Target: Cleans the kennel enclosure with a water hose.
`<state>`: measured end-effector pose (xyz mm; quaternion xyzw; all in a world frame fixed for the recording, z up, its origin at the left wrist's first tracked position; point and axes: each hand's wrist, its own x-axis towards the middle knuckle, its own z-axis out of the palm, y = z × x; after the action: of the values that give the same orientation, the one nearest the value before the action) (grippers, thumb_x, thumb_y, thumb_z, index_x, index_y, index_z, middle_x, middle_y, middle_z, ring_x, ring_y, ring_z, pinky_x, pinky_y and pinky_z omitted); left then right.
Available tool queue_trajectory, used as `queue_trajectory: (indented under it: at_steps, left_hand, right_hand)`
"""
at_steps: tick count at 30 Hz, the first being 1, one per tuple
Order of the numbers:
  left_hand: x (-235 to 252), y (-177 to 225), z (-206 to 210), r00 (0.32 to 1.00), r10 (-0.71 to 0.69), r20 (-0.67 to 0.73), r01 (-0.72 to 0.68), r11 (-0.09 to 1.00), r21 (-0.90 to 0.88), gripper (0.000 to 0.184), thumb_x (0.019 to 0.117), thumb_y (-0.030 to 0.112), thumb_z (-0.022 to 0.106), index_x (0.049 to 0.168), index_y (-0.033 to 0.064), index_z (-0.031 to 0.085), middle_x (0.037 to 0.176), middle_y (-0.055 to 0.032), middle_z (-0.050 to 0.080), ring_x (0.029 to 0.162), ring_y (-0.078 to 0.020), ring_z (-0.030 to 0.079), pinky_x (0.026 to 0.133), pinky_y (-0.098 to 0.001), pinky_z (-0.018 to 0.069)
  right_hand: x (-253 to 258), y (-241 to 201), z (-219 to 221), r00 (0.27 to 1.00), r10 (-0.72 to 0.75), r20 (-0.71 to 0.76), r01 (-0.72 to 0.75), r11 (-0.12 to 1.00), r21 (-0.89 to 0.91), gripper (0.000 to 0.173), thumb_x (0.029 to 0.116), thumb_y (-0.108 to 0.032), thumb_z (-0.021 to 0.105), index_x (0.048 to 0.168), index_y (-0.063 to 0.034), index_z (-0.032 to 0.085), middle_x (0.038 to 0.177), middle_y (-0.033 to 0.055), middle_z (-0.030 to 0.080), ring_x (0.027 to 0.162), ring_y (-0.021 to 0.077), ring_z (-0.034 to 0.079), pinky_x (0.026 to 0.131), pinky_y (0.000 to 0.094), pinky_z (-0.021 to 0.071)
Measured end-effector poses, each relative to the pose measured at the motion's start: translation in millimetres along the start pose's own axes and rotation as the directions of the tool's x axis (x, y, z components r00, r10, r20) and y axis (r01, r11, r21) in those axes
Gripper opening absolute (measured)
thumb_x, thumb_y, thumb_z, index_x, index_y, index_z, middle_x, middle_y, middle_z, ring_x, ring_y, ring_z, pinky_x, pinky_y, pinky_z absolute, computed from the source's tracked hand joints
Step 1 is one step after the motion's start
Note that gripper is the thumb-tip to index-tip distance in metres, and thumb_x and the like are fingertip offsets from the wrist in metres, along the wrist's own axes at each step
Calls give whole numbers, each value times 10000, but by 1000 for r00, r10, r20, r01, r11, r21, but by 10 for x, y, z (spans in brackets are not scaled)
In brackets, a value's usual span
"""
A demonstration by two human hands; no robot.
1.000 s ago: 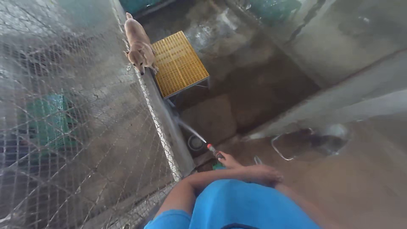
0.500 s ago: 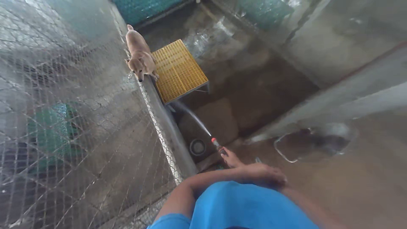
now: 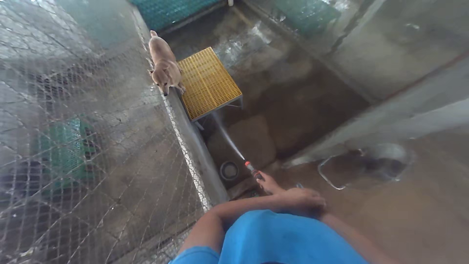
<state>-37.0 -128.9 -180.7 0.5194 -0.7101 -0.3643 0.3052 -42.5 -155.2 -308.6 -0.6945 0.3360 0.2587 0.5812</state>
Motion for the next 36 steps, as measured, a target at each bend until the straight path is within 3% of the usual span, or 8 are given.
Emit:
queue_trajectory:
  at_steps: [9,13,16,19,22,28,31,36]
  left_hand:
    - [-30,-64,62,999,-8,-36,8,1000,-18,194,882,71,717,1048,-26,693,1031,-218,700,998,-366,699,857,-517,564]
    - [-157,-100,70,984,-162,-67,150,975,-164,348,807,108,819,1086,-57,691,1037,-216,718,987,-334,707,898,-506,555]
    - [-416,-368,182,933,-341,-113,297,910,-290,386,902,174,770,1174,-79,664,1075,-245,703,1011,-342,692,944,-510,538]
    - [-782,-788,342,786,-614,-63,554,747,-367,371,984,207,670,1212,-84,645,1113,-258,677,1045,-353,662,974,-502,511]
    - [-1286,-1256,541,509,-850,134,836,452,-310,452,1025,315,623,1328,-20,610,1272,-258,652,1215,-391,622,1073,-572,453]
    - [-2395,-1485,802,-7,-971,241,998,-23,-65,491,1027,396,589,1362,37,610,1373,-237,614,1303,-408,572,1081,-607,438]
    - [-2688,-1466,828,-79,-974,210,964,-129,-231,462,1030,352,604,1368,37,606,1376,-229,616,1315,-387,565,1108,-577,421]
    - [-2560,-1317,836,-103,-987,124,913,-144,-382,412,1043,320,595,1360,59,628,1318,-218,659,1267,-380,605,1094,-561,437]
  right_hand:
    - [28,-67,0,1000,21,-11,-22,1000,-18,594,1103,-244,498,1633,-110,266,1100,244,652,787,279,625,757,429,535]
    - [79,-17,-182,995,97,-7,-97,995,-7,545,1102,-259,506,1608,-152,333,989,178,638,658,196,551,635,349,491]
    - [128,74,-538,990,104,-93,-100,994,43,463,1107,-247,489,1553,-142,418,985,180,640,640,194,558,617,355,497]
    - [184,135,-886,965,172,-199,-149,981,123,429,1114,-254,470,1530,-151,439,1007,181,630,657,205,562,623,364,501]
    - [268,169,-1093,927,224,-300,-164,964,211,470,1115,-270,466,1565,-157,387,1025,188,631,668,222,566,627,378,502]
    - [240,80,-1091,964,190,-185,-157,971,179,428,1111,-275,477,1527,-178,440,981,149,619,624,181,541,579,332,479]
    - [246,23,-1174,981,160,-113,-139,975,174,430,1111,-276,478,1531,-190,443,935,131,615,584,161,507,545,315,451]
    - [446,-124,-1643,952,190,-239,-113,948,299,439,1116,-286,466,1540,-180,428,996,149,616,634,174,543,587,326,480]
